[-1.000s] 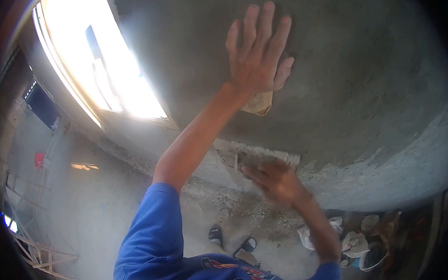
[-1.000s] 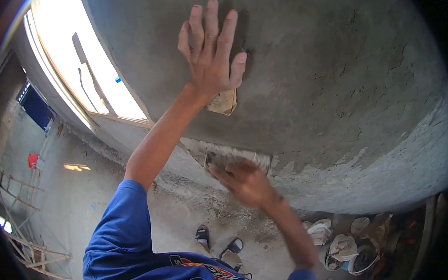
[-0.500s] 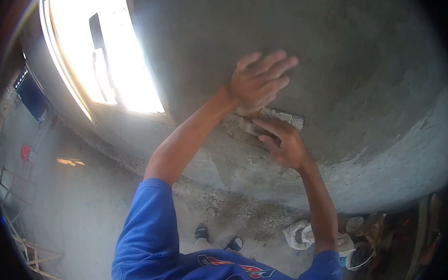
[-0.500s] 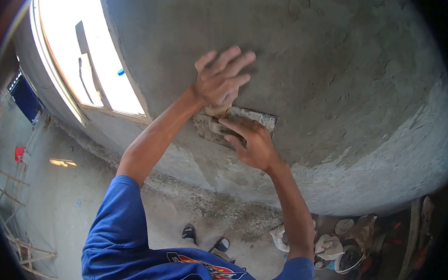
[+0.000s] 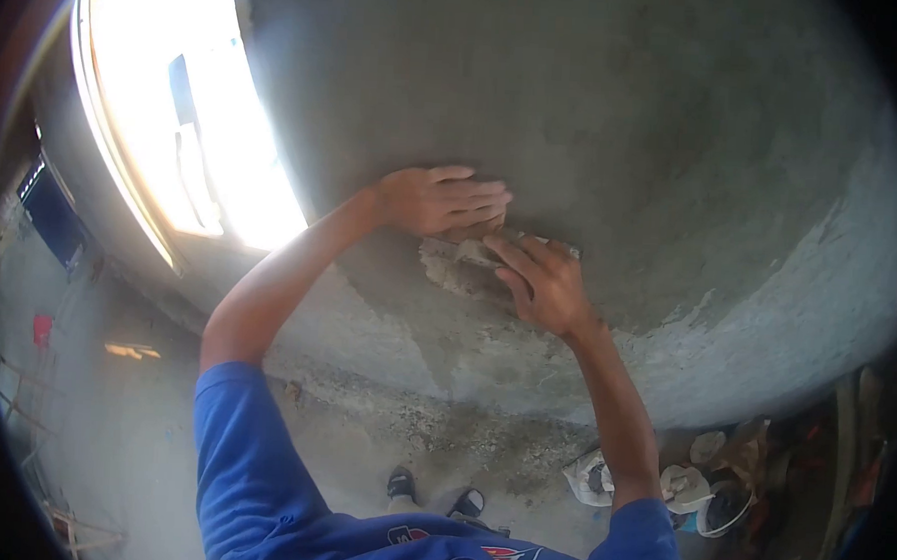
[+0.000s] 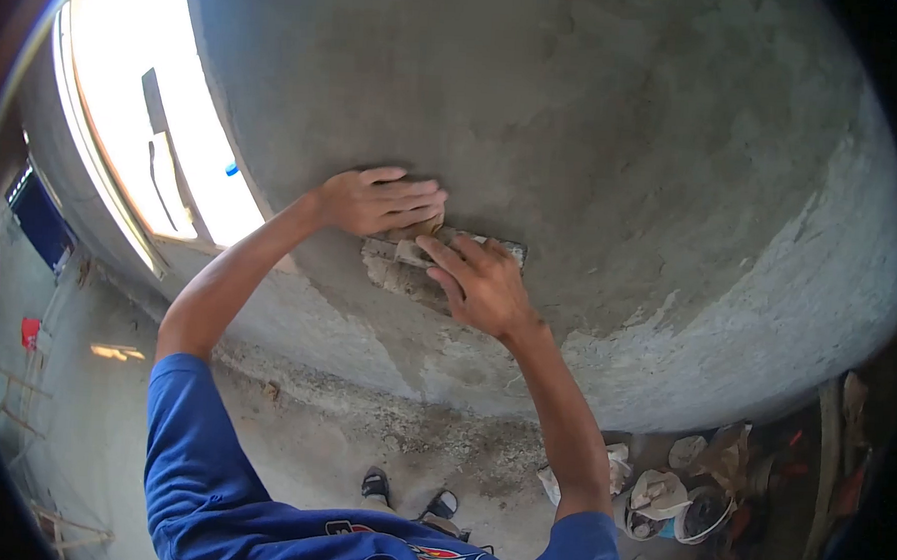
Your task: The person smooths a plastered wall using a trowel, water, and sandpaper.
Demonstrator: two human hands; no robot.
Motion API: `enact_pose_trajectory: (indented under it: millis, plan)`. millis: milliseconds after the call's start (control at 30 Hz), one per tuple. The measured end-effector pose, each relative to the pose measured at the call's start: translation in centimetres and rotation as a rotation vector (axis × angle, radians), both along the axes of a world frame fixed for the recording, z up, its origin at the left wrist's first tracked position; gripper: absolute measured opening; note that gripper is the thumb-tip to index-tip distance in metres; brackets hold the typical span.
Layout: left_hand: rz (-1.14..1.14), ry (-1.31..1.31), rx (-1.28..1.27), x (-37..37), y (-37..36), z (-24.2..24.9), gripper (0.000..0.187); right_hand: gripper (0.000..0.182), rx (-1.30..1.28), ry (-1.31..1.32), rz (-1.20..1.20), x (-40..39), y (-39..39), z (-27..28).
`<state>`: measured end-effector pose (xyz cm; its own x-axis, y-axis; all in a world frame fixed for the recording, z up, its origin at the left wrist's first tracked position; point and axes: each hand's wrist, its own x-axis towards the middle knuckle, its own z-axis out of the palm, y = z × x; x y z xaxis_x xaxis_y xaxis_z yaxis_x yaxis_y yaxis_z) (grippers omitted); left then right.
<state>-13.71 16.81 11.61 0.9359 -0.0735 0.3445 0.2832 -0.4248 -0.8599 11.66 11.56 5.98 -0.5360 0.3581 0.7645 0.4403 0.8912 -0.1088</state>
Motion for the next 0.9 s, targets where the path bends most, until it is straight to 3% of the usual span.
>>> enact_pose_trajectory:
  millis: [133, 200, 267, 333, 400, 567, 633, 700, 900]
  plan:
    - [0.196, 0.258, -0.077, -1.3, -1.1, 1.4, 0.056, 0.041, 0.083, -0.058, -0.008, 0.1, 0.0, -1.4]
    - [0.203, 0.24, -0.163, -0.9, -1.5, 1.7, 0.059, 0.044, 0.113, -0.085, -0.015, 0.3, -0.2, -2.9]
    - [0.218, 0.226, -0.259, -0.6, -1.9, 1.3, 0.062, 0.044, 0.309, -0.047, -0.045, 0.4, -1.3, -6.0]
    - [0.291, 0.089, -0.226, -0.6, -1.7, -0.8, 0.065, 0.048, 0.222, -0.176, -0.148, 1.9, -4.6, -10.8]
    - [0.298, 0.019, -0.153, -0.5, -1.1, -3.2, 0.066, 0.052, 0.016, -0.022, -0.143, 3.3, -8.6, -15.8]
    - [0.326, -0.162, -0.073, 3.3, -0.3, -5.1, 0.07, 0.039, -0.498, 0.041, -0.577, 10.2, -21.1, -31.0]
    - [0.328, -0.223, 0.052, 8.4, -0.2, -3.8, 0.075, 0.035, -0.749, 0.214, -0.834, 12.8, -26.3, -32.5]
    - [0.264, -0.292, 0.038, 14.2, 0.6, -1.5, 0.079, 0.036, -0.891, 0.217, -1.095, 16.1, -30.0, -35.6]
    - [0.058, -0.45, -0.009, 22.4, 2.2, 2.2, 0.068, 0.035, -0.75, 0.402, -1.433, 19.5, -31.1, -34.7]
